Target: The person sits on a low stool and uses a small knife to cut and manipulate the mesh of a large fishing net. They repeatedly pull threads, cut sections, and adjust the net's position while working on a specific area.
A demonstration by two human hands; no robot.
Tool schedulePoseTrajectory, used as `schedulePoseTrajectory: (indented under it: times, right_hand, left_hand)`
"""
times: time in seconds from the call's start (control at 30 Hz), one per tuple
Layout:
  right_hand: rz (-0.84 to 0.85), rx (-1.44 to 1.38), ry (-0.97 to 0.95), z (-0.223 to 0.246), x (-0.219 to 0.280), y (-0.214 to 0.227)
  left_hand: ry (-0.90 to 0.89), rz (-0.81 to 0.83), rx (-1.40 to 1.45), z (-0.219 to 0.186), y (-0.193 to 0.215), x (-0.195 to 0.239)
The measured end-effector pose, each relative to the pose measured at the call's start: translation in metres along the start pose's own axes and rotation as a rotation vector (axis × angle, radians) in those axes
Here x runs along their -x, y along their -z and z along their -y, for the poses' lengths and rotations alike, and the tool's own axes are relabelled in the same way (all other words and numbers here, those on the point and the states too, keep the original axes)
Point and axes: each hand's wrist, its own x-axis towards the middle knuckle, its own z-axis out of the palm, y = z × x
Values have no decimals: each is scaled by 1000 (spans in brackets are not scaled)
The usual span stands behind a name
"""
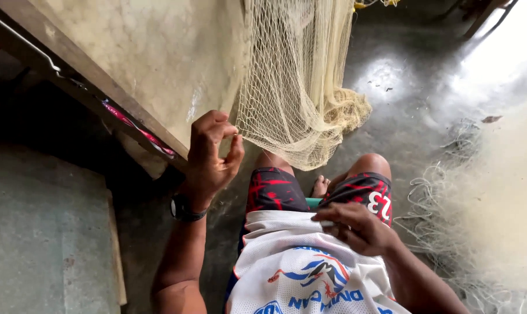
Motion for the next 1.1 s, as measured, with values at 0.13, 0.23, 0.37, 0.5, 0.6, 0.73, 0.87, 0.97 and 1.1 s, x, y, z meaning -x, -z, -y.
schedulePoseTrajectory:
  times: [0.13, 0.23, 0.37, 0.5, 0.6, 0.73, 0.87, 0.97, 1.1]
  right_hand:
    - [187, 141, 17, 40, -21, -24]
    - [211, 140, 91, 63, -48, -45]
    - [198, 166, 244, 86, -89, -73]
    - [151, 252, 272, 74, -100, -102]
    - [159, 272, 256, 70, -108, -116]
    - [117, 428, 298, 61, -116, -133]
    - [125, 470, 278, 49, -119, -142]
    - [120, 468, 246, 49, -123, -146]
    - [122, 500, 216, 44, -124, -151]
  left_hand:
    - [85, 95, -7, -5, -2, 0]
    - [181, 49, 92, -7, -9, 1]
    - [336, -28, 291, -8, -16, 5]
    - [356, -46, 302, -4, -13, 8]
    - [481, -23, 429, -3, -11, 10]
    - [512, -45, 528, 3, -12, 13]
    - [492, -58, 597, 4, -12, 13]
    - [479, -76, 673, 8, -15, 14]
    - [490, -72, 736, 10, -16, 14]
